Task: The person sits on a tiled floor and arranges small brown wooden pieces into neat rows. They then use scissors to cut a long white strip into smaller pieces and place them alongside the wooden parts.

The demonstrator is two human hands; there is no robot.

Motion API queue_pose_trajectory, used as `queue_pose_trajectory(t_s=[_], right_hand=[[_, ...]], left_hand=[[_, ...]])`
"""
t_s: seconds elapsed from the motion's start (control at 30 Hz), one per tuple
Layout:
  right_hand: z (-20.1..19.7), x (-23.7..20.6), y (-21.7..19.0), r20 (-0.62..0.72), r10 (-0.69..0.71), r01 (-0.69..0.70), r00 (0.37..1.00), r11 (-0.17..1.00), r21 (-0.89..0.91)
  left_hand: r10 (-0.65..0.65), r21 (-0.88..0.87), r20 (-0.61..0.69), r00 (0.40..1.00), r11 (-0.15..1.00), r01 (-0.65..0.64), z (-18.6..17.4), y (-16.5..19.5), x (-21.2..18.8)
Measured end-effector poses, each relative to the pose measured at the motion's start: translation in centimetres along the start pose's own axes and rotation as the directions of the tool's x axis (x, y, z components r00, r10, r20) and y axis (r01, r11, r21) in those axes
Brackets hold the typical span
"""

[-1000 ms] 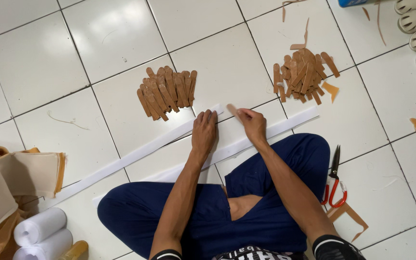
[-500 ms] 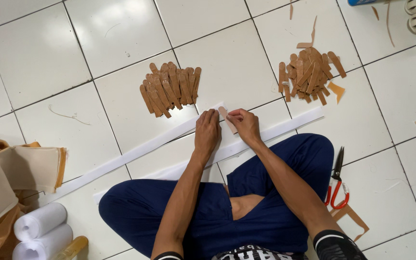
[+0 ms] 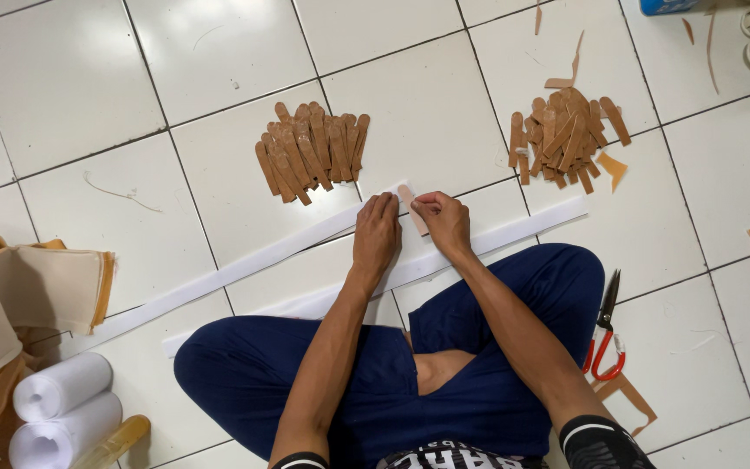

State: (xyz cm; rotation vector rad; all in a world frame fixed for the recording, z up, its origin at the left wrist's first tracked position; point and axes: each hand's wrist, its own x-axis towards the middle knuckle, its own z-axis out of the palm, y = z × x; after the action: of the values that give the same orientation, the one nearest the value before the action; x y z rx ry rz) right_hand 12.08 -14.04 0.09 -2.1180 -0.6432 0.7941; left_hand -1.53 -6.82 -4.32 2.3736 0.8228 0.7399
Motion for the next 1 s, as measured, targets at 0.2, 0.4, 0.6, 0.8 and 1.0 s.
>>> queue_pose_trajectory(t_s=[0.2,0.4,0.6,0.8,1.0], right_hand=[[0.2,0.3,0.3,-0.007,-0.007,0.007,1.000,1.000,-0.004],[0.7,0.7,1.2,-0.024,-0.084,0.079,0.996,0.984,-0.161],[1.0,1.2,2.0,-0.025,-0.169,0.152,0.985,0.934,-0.324],[0.6,1.6,2.4,-0.009,-0.135,0.126,0.991,0.947,-0.295],[0.3,1.7,2.0,0.002,-0.098,0.094,0.995,0.950,-0.298]], left_hand=[[-0.005,-0.002,0.041,0.999,1.000,0.006,-0.6,0.5,0.3],[0.065,0.329,0.095,0.993,0.940,-0.093,-0.5,1.8,0.9],[-0.237,0.208,0.196,0.952,0.958,0.196,-1.7,-0.5,6.7],[-0.076,0.371,-0.361,0.929,0.903,0.218,-3.4,-3.1,13.0],[-0.449,0.032,-0.198,0.872,0.886,0.463,-4.7,-3.9,12.6]])
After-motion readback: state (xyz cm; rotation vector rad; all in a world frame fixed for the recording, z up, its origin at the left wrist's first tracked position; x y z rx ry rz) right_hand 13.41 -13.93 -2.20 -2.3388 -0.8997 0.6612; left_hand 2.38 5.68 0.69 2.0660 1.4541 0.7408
